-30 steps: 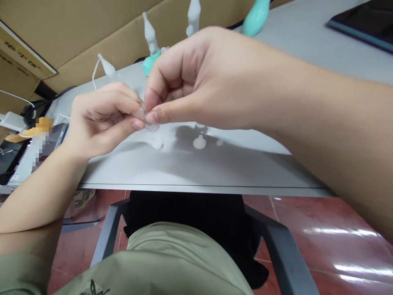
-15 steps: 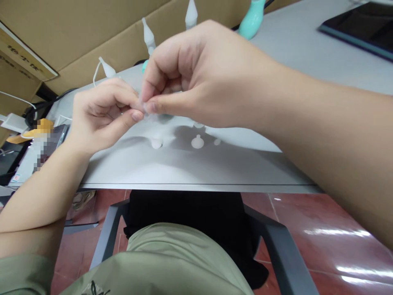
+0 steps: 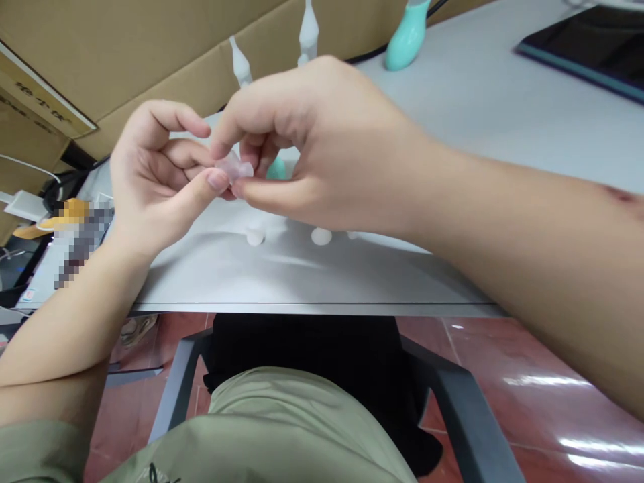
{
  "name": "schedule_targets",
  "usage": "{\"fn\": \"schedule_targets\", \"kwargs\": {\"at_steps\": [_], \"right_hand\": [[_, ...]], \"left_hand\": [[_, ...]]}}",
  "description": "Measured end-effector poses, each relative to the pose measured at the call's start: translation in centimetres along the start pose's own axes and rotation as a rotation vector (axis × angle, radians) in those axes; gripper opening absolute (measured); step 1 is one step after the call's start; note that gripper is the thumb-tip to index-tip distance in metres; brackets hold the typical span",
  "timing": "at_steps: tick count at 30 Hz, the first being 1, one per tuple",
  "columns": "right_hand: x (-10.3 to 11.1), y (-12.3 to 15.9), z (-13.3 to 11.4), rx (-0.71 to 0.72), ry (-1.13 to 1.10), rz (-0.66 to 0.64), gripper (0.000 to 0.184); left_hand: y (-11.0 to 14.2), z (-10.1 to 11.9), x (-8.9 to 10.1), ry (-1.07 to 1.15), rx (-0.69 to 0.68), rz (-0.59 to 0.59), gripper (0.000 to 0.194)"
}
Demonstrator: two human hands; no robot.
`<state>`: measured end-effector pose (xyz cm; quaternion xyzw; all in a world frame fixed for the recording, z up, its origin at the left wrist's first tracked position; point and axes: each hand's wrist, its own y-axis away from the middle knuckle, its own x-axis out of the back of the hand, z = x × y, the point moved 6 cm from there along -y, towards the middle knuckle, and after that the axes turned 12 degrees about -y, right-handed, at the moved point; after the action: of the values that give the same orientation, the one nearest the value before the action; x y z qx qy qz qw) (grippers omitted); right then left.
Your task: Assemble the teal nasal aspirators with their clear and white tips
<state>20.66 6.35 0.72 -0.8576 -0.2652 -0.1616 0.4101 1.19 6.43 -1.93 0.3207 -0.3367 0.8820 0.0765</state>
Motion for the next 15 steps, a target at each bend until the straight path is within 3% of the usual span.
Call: {"fn": "schedule_targets", "kwargs": {"at_steps": [6,10,15], "right_hand": [[0.8,-0.1,1.1,-0.181,-0.117,0.072,0.019],[0.9,-0.4,2.1,-0.251,-0.226,0.104,0.022],[0.6,-0.6,1.8,-0.308,-0.346,0.110,0.028]], "left_hand": [[-0.2,-0.6,-0.3,0.092,0.025,-0.051,0.052],[0.0,-0.2,-1.0,0.122,-0.058,-0.148,0.049],[0.1,0.2,-0.9,0.066,-0.169,-0.104,0.037]]}}
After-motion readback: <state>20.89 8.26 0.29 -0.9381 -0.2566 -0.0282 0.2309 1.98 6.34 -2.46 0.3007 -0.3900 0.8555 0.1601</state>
